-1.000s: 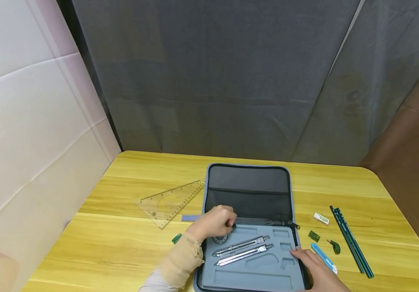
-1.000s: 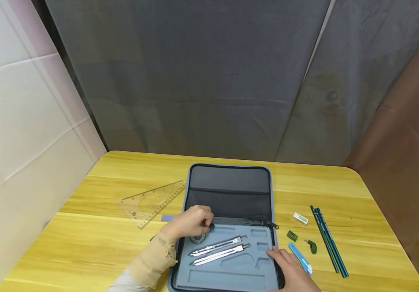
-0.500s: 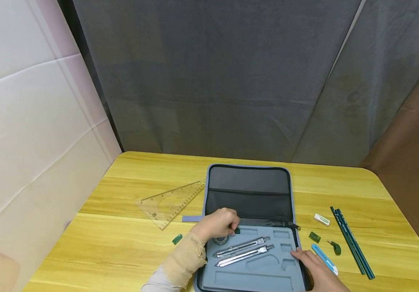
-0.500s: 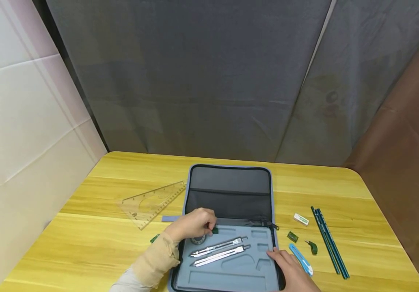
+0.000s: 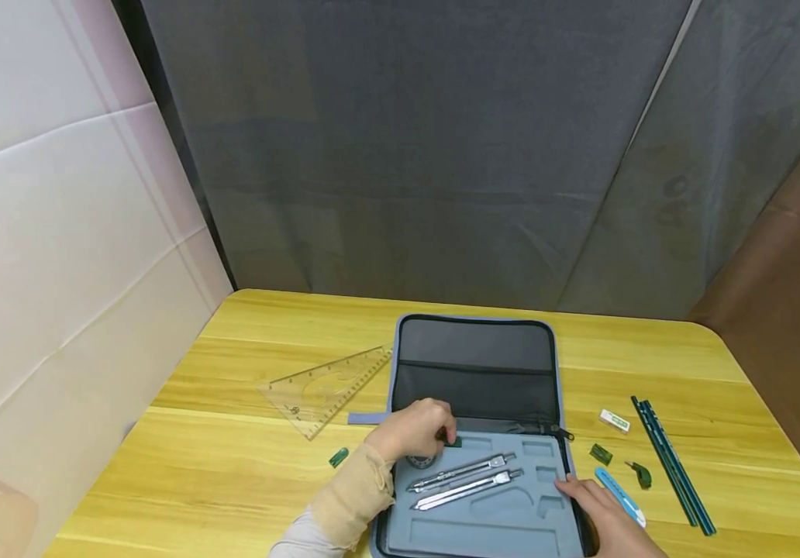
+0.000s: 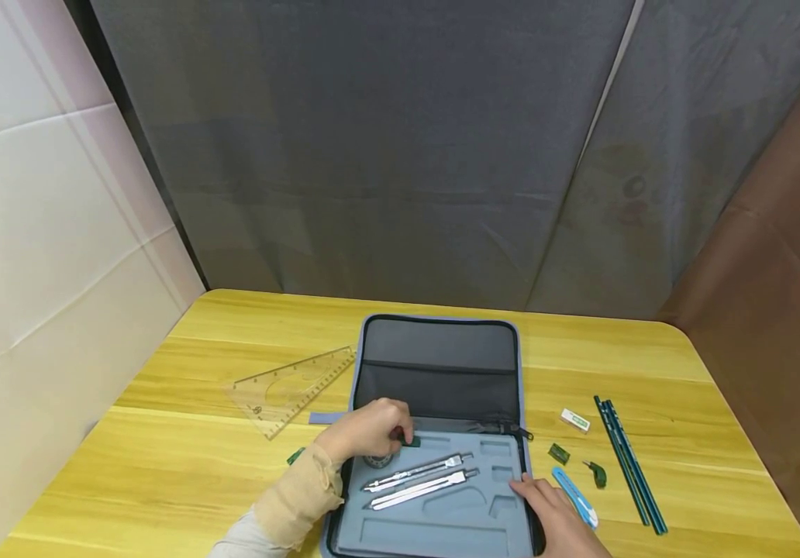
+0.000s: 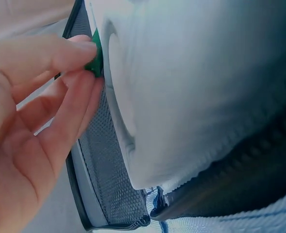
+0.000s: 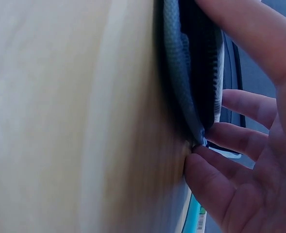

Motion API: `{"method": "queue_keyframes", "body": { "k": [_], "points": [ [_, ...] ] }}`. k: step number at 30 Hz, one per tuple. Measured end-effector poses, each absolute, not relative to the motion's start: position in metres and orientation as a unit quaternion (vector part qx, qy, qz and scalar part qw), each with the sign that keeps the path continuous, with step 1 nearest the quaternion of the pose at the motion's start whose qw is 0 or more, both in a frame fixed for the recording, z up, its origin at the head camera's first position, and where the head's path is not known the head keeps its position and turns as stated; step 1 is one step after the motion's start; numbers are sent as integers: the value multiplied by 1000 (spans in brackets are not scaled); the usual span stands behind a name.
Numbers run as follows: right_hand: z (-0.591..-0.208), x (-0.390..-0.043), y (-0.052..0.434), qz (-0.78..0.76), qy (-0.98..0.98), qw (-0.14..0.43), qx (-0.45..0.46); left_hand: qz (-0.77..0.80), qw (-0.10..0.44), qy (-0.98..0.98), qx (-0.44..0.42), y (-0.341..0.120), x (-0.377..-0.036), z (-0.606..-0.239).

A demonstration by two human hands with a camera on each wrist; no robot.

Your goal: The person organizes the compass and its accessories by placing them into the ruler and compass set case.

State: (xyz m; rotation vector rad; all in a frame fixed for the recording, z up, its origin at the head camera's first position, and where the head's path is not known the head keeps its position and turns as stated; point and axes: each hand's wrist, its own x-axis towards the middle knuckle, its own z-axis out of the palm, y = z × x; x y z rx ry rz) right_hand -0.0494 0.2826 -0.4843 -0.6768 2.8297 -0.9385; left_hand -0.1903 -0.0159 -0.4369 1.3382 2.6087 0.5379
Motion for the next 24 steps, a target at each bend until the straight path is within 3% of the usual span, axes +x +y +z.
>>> {"method": "queue_keyframes", "body": {
  "k": [12, 24],
  "points": [
    [-481, -51, 282, -341, 914, 82, -202, 151, 58, 871, 465, -14, -189, -434],
    [-481, -50, 282, -347, 913, 85, -198, 119, 51, 875, 467, -16, -185, -435]
  ]
}}
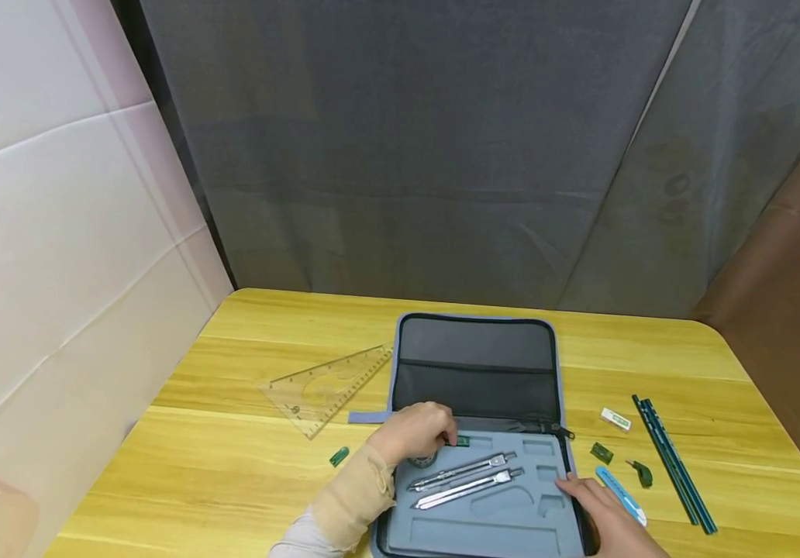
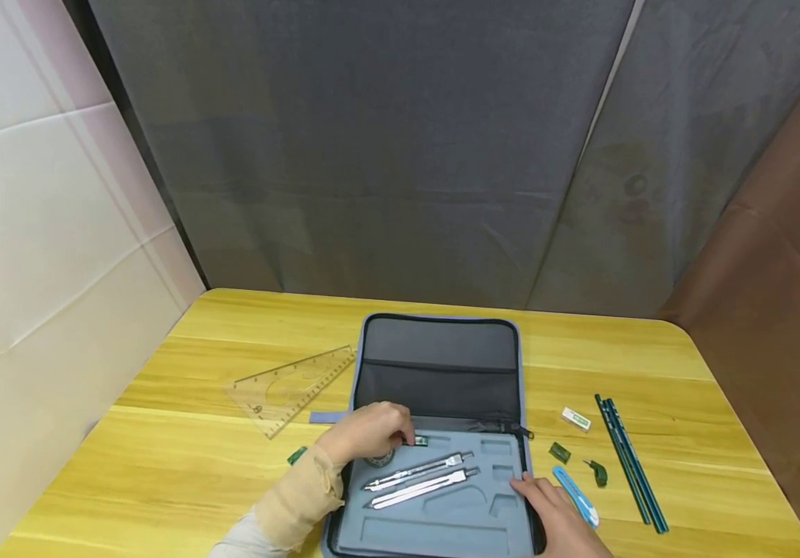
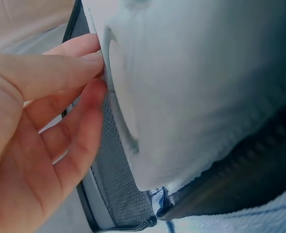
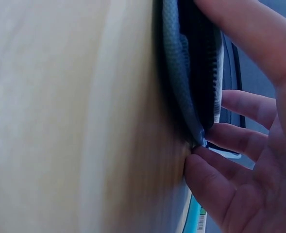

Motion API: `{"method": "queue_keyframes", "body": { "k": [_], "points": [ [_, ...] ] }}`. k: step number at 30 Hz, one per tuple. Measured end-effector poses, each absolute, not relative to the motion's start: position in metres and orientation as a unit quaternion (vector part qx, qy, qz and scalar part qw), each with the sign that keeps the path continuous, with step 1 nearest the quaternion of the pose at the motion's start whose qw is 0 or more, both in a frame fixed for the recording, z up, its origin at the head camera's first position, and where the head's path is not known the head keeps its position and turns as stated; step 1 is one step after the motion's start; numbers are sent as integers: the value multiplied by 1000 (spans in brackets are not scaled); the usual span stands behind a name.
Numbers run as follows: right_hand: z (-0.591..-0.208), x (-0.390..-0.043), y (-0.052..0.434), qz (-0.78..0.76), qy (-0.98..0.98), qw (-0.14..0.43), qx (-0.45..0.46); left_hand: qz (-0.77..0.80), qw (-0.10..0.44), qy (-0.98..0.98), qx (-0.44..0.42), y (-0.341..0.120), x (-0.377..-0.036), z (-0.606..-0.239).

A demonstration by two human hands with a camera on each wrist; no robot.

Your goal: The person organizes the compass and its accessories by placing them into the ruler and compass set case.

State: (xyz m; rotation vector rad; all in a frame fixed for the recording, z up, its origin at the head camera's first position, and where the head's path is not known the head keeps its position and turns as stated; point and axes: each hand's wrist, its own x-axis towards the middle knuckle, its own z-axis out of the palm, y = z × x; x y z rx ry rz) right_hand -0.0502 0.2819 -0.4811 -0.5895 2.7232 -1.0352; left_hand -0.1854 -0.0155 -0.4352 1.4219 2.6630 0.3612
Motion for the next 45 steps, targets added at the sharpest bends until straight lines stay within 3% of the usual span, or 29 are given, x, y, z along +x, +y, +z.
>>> {"method": "queue_keyframes", "body": {
  "k": [8, 23, 37, 45],
  "points": [
    [-480, -51, 281, -346, 913, 92, -196, 88, 55, 894, 436, -19, -180, -431],
    [-475, -54, 281, -379, 899, 126, -180, 147, 56, 870, 467, -41, -178, -422],
    [-474, -54, 281, -377, 900, 129, -178, 197, 30, 910, 363, -94, -186, -412],
    [-476, -52, 281, -371, 902, 120, -185, 197, 70, 932, 295, -125, -177, -415]
  ]
}}
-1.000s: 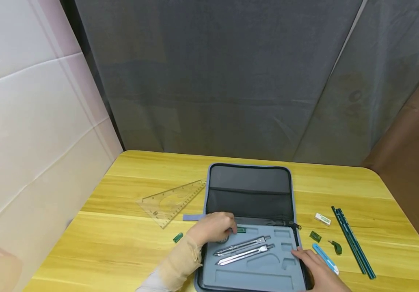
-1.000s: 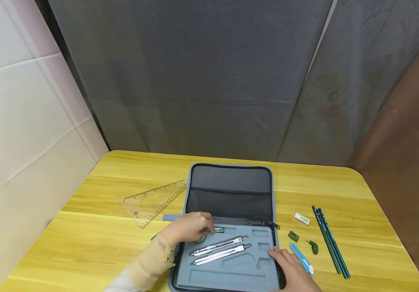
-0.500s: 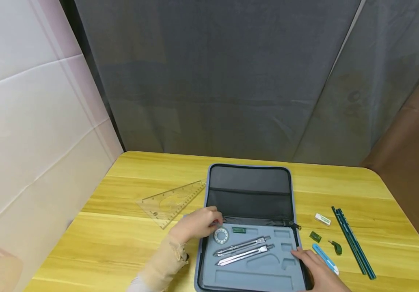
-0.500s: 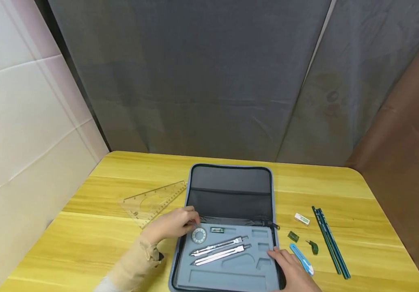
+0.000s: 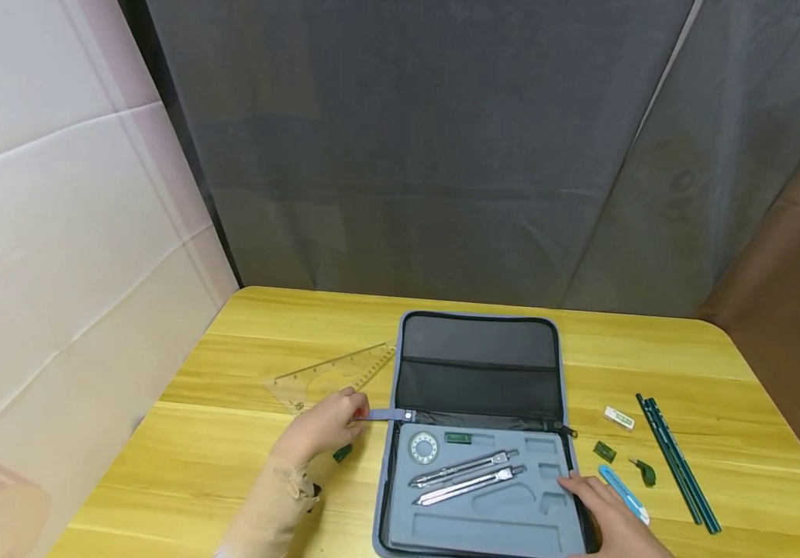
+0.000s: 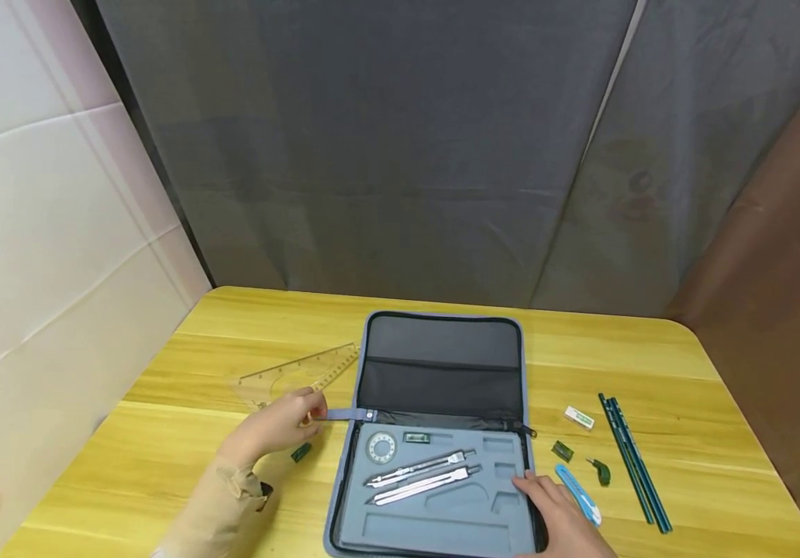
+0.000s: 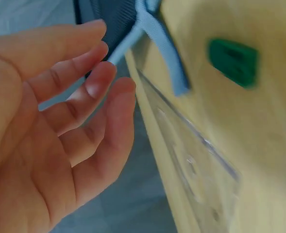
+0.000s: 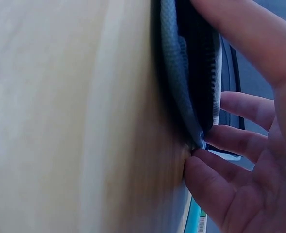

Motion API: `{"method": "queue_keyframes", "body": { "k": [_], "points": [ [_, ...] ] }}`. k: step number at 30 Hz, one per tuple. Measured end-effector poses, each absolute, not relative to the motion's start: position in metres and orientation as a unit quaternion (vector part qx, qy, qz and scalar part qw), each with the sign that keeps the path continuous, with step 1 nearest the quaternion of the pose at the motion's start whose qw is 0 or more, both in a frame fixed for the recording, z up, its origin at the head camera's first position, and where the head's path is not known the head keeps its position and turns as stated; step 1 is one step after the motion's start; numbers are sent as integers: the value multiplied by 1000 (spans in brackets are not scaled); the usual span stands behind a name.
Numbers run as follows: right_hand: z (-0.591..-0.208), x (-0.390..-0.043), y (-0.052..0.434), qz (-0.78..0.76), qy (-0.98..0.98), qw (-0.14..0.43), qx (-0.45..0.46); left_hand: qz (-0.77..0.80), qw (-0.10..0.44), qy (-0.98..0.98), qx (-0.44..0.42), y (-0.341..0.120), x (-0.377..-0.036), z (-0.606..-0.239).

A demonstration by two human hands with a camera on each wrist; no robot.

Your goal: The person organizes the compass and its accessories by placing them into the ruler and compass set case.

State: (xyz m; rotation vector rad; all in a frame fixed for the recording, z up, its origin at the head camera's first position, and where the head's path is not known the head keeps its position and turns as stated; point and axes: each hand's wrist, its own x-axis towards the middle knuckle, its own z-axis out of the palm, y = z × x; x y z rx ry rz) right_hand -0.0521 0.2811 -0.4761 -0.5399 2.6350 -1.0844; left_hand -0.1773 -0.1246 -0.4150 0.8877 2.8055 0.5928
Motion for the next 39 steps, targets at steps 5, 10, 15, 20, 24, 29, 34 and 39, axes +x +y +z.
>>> {"method": "queue_keyframes", "body": {
  "k": [5, 10, 15, 20, 24, 29, 34, 39],
  "points": [
    [-477, -52, 281, -367, 904, 115, -188, 193, 97, 937, 275, -137, -173, -420],
    [-478, -52, 281, -365, 904, 112, -191, 197, 115, 937, 266, -146, -170, -423],
    [-479, -51, 281, -361, 905, 101, -201, 209, 132, 927, 281, -150, -167, -430],
    [-480, -49, 281, -348, 910, 84, -209, 216, 135, 921, 295, -151, -165, -438],
    [-481, -49, 282, -343, 912, 78, -211, 208, 128, 920, 305, -150, -165, -442],
    [-481, -49, 282, -332, 915, 72, -215, 199, 106, 920, 320, -148, -165, -442],
    [-481, -49, 282, -327, 917, 70, -216, 199, 95, 920, 325, -147, -164, -441],
    [-481, -50, 282, -322, 920, 66, -215, 197, 89, 920, 327, -146, -165, -441]
  ]
}}
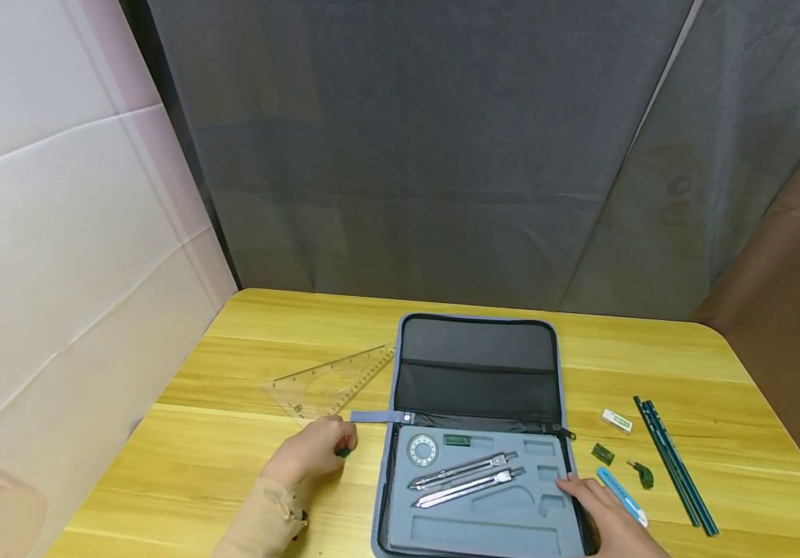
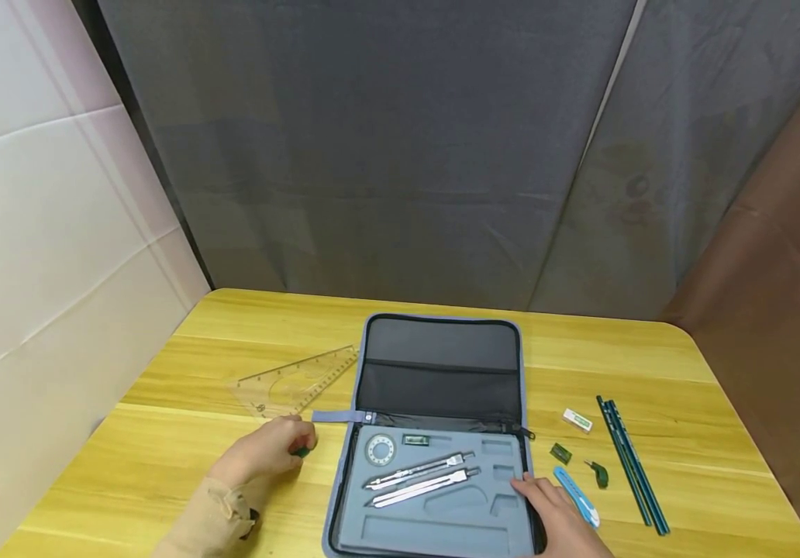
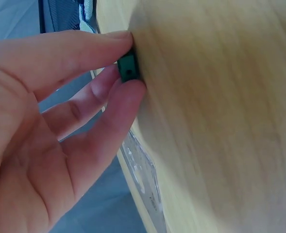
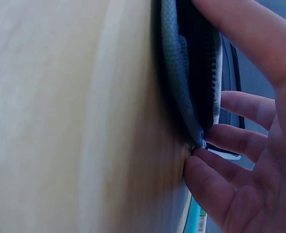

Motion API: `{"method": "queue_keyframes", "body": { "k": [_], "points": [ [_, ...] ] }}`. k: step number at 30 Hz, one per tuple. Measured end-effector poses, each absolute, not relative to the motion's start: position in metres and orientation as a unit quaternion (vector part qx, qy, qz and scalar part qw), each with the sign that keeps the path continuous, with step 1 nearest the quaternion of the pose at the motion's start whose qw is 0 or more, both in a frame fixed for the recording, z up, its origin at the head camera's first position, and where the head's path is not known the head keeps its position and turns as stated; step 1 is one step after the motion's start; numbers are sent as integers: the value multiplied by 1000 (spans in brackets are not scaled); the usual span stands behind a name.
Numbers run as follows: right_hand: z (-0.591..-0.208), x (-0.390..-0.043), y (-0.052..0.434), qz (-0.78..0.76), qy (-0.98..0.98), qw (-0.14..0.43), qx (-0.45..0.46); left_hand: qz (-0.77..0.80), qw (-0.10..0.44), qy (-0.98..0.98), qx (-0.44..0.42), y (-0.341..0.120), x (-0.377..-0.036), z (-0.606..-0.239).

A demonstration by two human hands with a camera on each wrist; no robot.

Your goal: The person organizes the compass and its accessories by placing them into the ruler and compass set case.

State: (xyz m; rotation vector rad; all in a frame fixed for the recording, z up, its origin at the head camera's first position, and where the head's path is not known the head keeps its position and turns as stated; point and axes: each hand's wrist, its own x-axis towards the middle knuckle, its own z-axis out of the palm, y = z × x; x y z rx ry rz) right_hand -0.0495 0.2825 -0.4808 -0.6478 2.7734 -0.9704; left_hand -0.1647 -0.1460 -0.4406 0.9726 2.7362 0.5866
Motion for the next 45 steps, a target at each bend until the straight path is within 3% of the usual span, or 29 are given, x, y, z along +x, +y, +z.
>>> {"method": "queue_keyframes", "body": {
  "k": [8, 22, 38, 45],
  "points": [
    [-483, -49, 283, -319, 920, 54, -222, 197, 97, 927, 303, -142, -167, -437],
    [-484, -49, 283, -312, 923, 39, -224, 179, 63, 928, 320, -124, -177, -427],
    [-485, -50, 283, -308, 922, 33, -231, 124, 49, 921, 367, -86, -190, -418],
    [-482, -50, 282, -319, 921, 61, -214, 115, 47, 904, 409, -65, -196, -414]
  ]
}}
